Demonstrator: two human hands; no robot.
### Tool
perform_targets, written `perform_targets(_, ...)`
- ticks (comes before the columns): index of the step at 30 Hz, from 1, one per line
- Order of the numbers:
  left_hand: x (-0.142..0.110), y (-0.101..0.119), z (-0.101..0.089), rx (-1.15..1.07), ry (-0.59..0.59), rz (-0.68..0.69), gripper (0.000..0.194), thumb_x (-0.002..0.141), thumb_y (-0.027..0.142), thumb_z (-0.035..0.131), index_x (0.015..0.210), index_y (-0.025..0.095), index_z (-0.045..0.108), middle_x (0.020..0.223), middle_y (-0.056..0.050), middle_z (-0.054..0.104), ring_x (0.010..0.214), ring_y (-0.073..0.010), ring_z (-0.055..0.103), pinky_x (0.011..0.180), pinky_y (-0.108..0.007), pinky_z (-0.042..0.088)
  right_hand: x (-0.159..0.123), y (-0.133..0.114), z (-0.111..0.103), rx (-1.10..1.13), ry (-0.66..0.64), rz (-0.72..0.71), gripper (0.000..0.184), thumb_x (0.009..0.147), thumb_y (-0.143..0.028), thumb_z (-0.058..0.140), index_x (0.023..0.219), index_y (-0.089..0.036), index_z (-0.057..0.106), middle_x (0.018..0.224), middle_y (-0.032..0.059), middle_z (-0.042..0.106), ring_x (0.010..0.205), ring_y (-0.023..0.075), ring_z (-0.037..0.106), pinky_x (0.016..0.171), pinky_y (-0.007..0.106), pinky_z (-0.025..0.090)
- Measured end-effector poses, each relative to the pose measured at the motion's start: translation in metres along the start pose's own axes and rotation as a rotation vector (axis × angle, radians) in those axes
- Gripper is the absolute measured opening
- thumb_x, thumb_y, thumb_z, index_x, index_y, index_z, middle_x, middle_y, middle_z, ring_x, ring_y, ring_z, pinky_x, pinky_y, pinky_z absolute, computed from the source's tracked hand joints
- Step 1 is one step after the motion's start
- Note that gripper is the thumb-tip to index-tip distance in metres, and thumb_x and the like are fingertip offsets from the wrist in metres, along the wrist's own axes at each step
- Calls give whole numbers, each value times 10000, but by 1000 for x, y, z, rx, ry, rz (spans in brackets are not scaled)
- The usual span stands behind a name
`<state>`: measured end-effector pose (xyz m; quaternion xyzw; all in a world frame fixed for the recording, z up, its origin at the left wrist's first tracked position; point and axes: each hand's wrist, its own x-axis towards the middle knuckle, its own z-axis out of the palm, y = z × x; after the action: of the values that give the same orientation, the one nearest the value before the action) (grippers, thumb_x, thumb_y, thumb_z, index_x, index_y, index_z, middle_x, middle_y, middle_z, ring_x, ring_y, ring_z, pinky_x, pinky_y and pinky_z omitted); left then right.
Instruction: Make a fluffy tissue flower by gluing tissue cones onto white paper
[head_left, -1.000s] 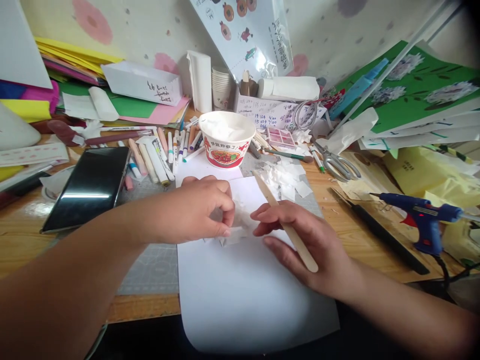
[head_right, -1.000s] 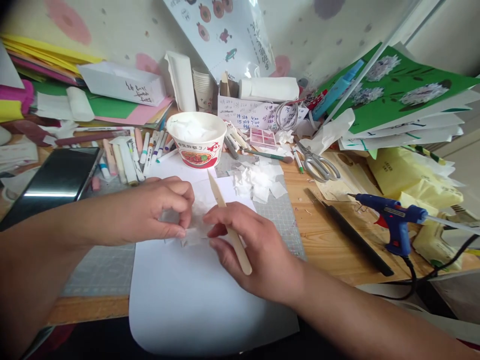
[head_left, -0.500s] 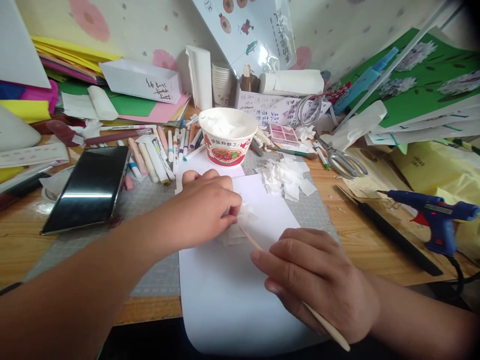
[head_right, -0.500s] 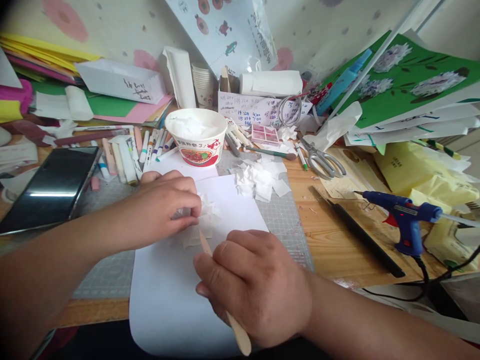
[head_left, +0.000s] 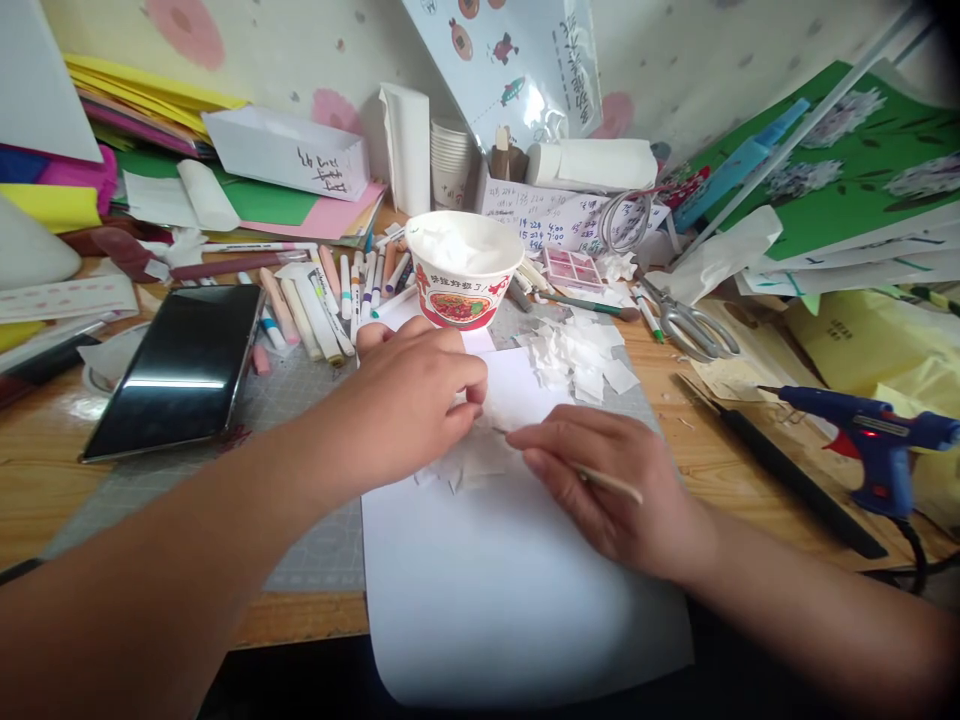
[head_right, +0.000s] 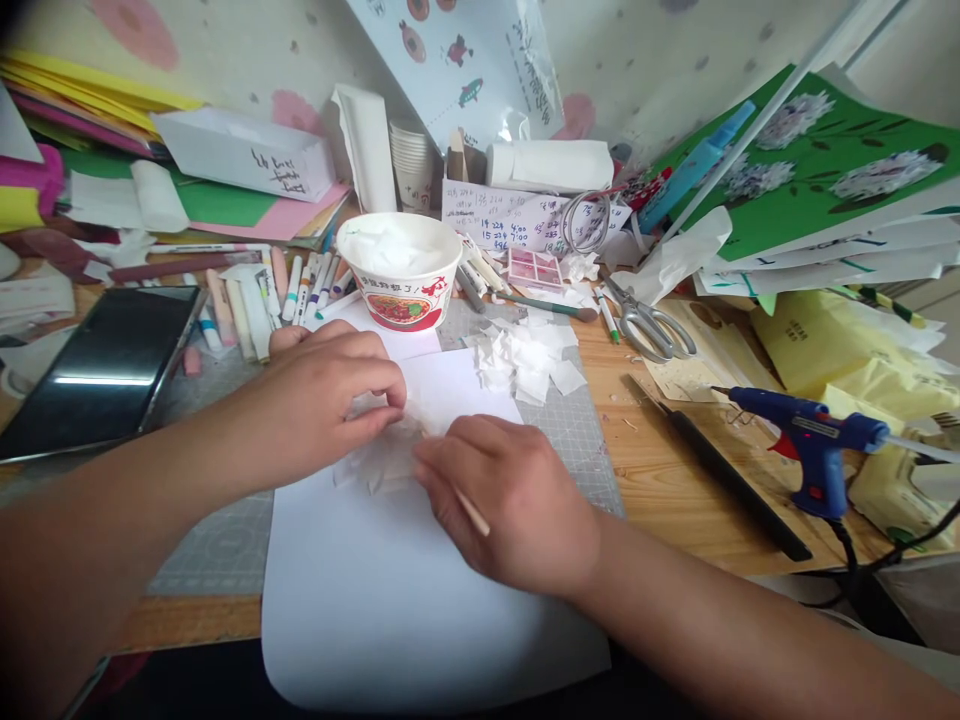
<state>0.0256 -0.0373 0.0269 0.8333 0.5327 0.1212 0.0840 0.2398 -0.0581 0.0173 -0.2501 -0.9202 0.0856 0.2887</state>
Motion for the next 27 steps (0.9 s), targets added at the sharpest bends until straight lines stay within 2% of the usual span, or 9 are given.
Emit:
perform_targets(4, 1, -1, -1, -53, -4, -8, 136, 756, 234, 538, 728, 249, 671, 866, -7, 648, 909, -230, 506, 747, -399, 264, 21, 11, -4, 140, -21, 210, 230, 947, -185, 494, 790, -161, 661, 675, 20, 661, 575, 109, 580, 542, 227, 438)
perform_targets(8, 1, 0, -1, -83, -15, 7, 109, 726, 247, 563, 728, 237, 671, 854, -8, 640, 920, -231, 512, 759, -388, 276, 43, 17, -4, 191, -76, 336, 372, 928, -219, 469, 568, -174, 550, 579, -5, 585, 495, 86, 479, 503, 238, 367)
perform_targets(12, 2, -2, 0, -84, 9, -7, 132, 756, 206, 544, 749, 239, 672, 860, -7, 643, 945, -239, 524, 768, -406, 263, 51, 20, -3, 345, -77, 438, 337, 876, -209, 493, 550, -167, 568, 595, 1, 602, 488, 83, 483, 492, 244, 374)
perform_targets(15, 3, -3, -1, -79, 50, -30, 143, 802, 210, 528, 762, 242, 662, 883, -2, 649, 958, -240, 528, 786, -416, 271, 47, 25, -7, 573, 79, 566, 257, 861, -252, 537, 644, -168, 647, 506, -21, 531, 439, 96, 466, 439, 249, 368)
perform_targets(18, 2, -3, -2, -93, 74, -74, 132, 811, 234, 533, 751, 234, 651, 873, -3, 654, 958, -241, 531, 813, -428, 289, 34, 39, -18, 732, 368, 621, 264, 872, -320, 566, 654, -192, 643, 471, -33, 477, 395, 104, 420, 414, 267, 363)
perform_targets(21, 3, -4, -3, -123, 128, -103, 128, 806, 247, 529, 753, 238, 645, 864, -10, 656, 966, -257, 541, 817, -443, 299, 15, 60, -36, 561, 545, 489, 294, 913, -393, 552, 699, -214, 642, 596, 2, 538, 525, 150, 528, 519, 316, 449)
perform_targets(22, 3, -4, -3, -136, 149, -105, 130, 804, 252, 526, 752, 241, 645, 865, -13, 656, 965, -263, 546, 813, -449, 299, 8, 67, -42, 418, 527, 407, 315, 928, -411, 539, 698, -217, 631, 675, 24, 563, 624, 172, 567, 583, 334, 474)
perform_targets(24, 3, -5, -2, -159, 189, -98, 139, 802, 265, 519, 745, 246, 644, 863, -18, 657, 956, -273, 553, 805, -458, 294, -5, 78, -50, 121, 354, 259, 375, 957, -410, 497, 644, -215, 570, 747, 48, 556, 734, 190, 565, 676, 351, 472)
perform_targets(27, 3, -6, -1, -171, 227, -75, 167, 811, 291, 500, 735, 256, 645, 851, -18, 658, 931, -276, 560, 796, -462, 286, -15, 84, -48, -95, 19, 243, 309, 979, -331, 453, 733, -204, 590, 721, 27, 529, 677, 166, 528, 673, 319, 437)
